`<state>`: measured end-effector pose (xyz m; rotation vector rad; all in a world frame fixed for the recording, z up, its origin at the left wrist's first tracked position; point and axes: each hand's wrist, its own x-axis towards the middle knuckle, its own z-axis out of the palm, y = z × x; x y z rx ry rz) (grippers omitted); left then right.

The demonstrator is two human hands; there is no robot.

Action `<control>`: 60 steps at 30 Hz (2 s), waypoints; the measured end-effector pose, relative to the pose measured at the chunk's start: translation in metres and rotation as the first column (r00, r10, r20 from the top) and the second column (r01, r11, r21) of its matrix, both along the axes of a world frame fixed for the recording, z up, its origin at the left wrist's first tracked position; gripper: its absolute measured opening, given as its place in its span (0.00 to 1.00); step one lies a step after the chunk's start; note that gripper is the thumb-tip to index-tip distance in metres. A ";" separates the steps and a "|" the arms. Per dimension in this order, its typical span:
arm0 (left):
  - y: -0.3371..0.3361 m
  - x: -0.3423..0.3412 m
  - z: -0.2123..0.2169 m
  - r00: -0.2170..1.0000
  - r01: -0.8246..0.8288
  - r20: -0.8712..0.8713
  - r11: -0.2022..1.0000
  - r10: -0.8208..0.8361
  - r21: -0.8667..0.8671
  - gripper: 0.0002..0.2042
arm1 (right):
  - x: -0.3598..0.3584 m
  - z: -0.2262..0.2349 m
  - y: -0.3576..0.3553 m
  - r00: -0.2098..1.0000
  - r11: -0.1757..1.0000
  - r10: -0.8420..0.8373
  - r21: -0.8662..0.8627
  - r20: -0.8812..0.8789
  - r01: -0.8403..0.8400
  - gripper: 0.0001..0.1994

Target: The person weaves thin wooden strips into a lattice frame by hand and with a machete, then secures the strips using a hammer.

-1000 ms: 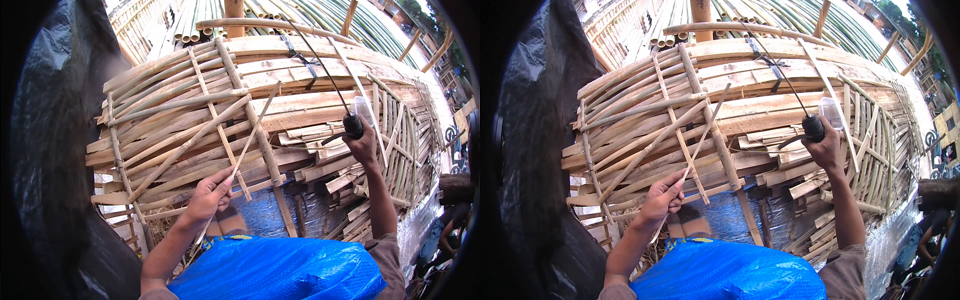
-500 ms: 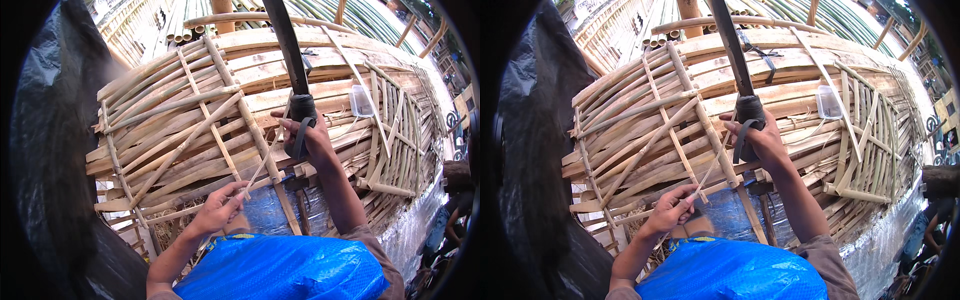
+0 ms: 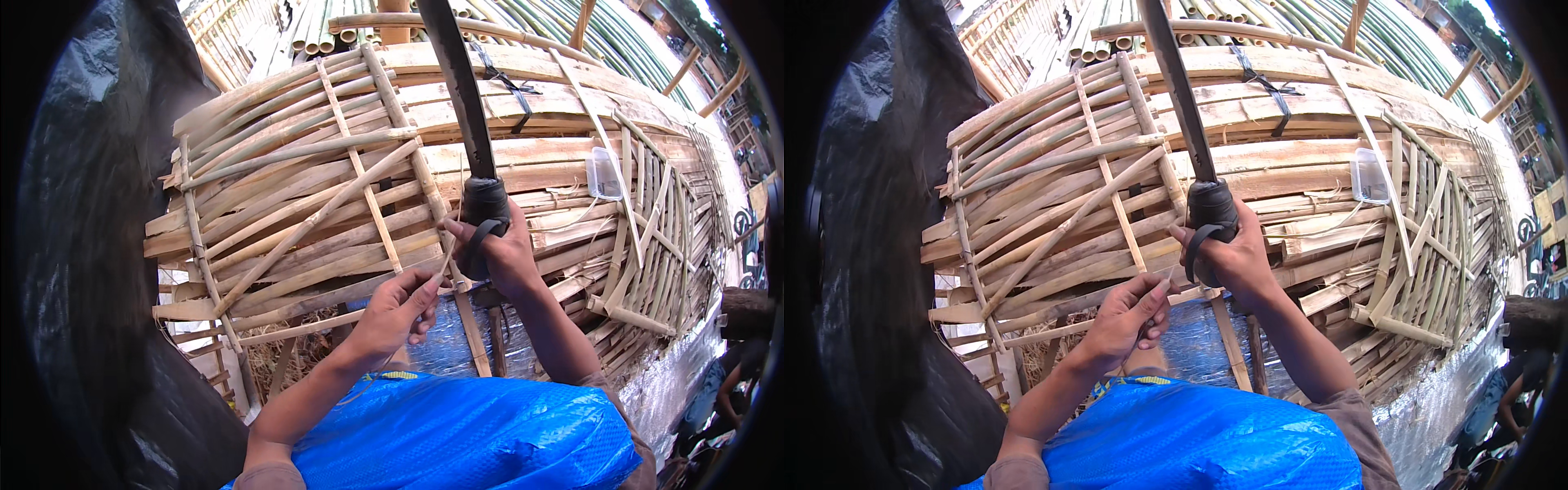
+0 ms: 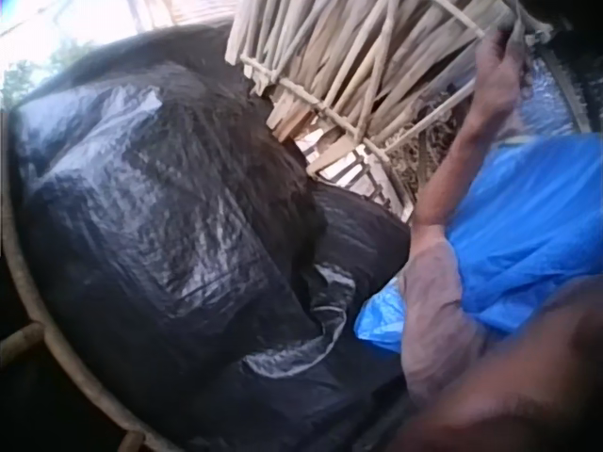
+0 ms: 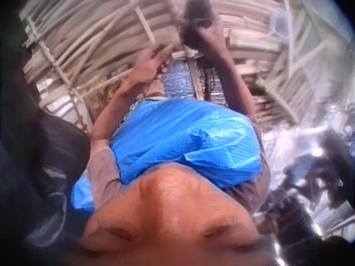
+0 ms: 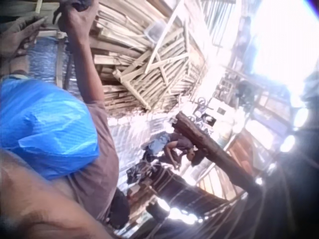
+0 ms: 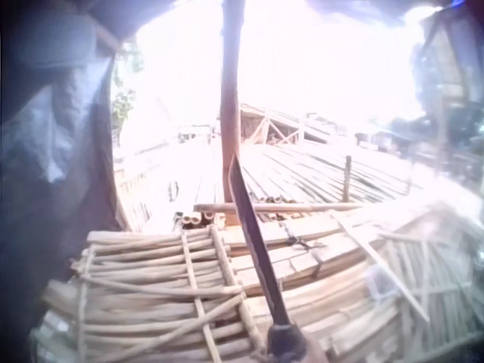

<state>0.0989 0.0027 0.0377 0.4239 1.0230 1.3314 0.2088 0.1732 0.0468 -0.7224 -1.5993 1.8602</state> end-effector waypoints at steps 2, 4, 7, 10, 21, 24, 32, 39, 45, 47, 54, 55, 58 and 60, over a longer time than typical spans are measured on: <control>-0.002 -0.007 -0.003 0.995 -0.063 0.076 0.998 0.061 0.026 0.13 | 0.002 0.016 -0.008 0.998 0.997 0.068 0.047 0.003 -0.068 0.18; -0.006 -0.016 -0.003 0.987 -0.113 0.119 0.993 0.108 0.038 0.12 | 0.021 0.009 -0.001 0.986 0.948 0.150 0.272 0.078 -0.165 0.20; -0.012 -0.021 -0.001 0.981 -0.140 0.138 0.990 0.137 0.012 0.10 | 0.040 0.005 0.001 0.988 0.550 0.038 0.822 0.152 -0.148 0.27; -0.015 -0.010 0.020 0.934 -0.260 0.208 0.951 0.291 -0.164 0.06 | 0.046 0.010 -0.007 0.960 0.258 0.118 0.926 0.253 -0.276 0.29; -0.037 -0.015 0.019 0.942 0.007 0.332 0.991 -0.051 0.133 0.12 | 0.044 0.015 0.001 0.975 0.114 0.054 0.969 0.216 -0.221 0.28; -0.037 -0.020 0.016 0.922 0.048 0.373 0.988 -0.101 0.150 0.12 | 0.046 0.021 0.006 0.974 0.063 0.042 0.972 0.222 -0.224 0.27; -0.036 -0.021 0.017 0.871 0.069 0.470 0.984 -0.141 0.167 0.13 | 0.047 0.024 0.025 0.978 0.006 0.046 0.979 0.204 -0.204 0.26; -0.033 -0.020 0.020 0.872 0.045 0.480 0.993 -0.093 0.111 0.13 | 0.051 0.018 0.049 0.974 -0.054 -0.007 0.972 0.228 -0.228 0.28; -0.036 -0.023 0.016 0.910 0.086 0.392 0.986 -0.136 0.142 0.13 | 0.055 0.028 0.069 0.970 -0.093 -0.066 0.967 0.233 -0.239 0.29; -0.035 -0.023 0.016 0.916 0.067 0.384 0.989 -0.113 0.131 0.12 | 0.054 0.033 0.075 0.978 -0.075 -0.048 0.975 0.204 -0.207 0.29; -0.041 -0.023 0.012 0.945 0.115 0.292 0.985 -0.150 0.132 0.11 | 0.059 0.028 0.122 0.942 0.082 -0.317 0.992 0.115 -0.094 0.22; -0.038 -0.021 0.014 0.949 0.065 0.304 0.996 -0.079 0.054 0.10 | 0.064 0.033 0.130 0.895 0.193 -0.397 0.972 0.204 -0.136 0.22; -0.029 -0.014 0.007 0.993 -0.047 0.106 0.999 0.047 -0.001 0.09 | 0.071 0.031 0.134 0.879 0.592 -0.372 0.806 0.299 -0.024 0.18; -0.027 -0.014 0.010 0.993 -0.116 -0.006 0.993 0.116 -0.027 0.10 | 0.074 0.021 0.126 0.885 0.721 -0.353 0.691 0.303 0.052 0.16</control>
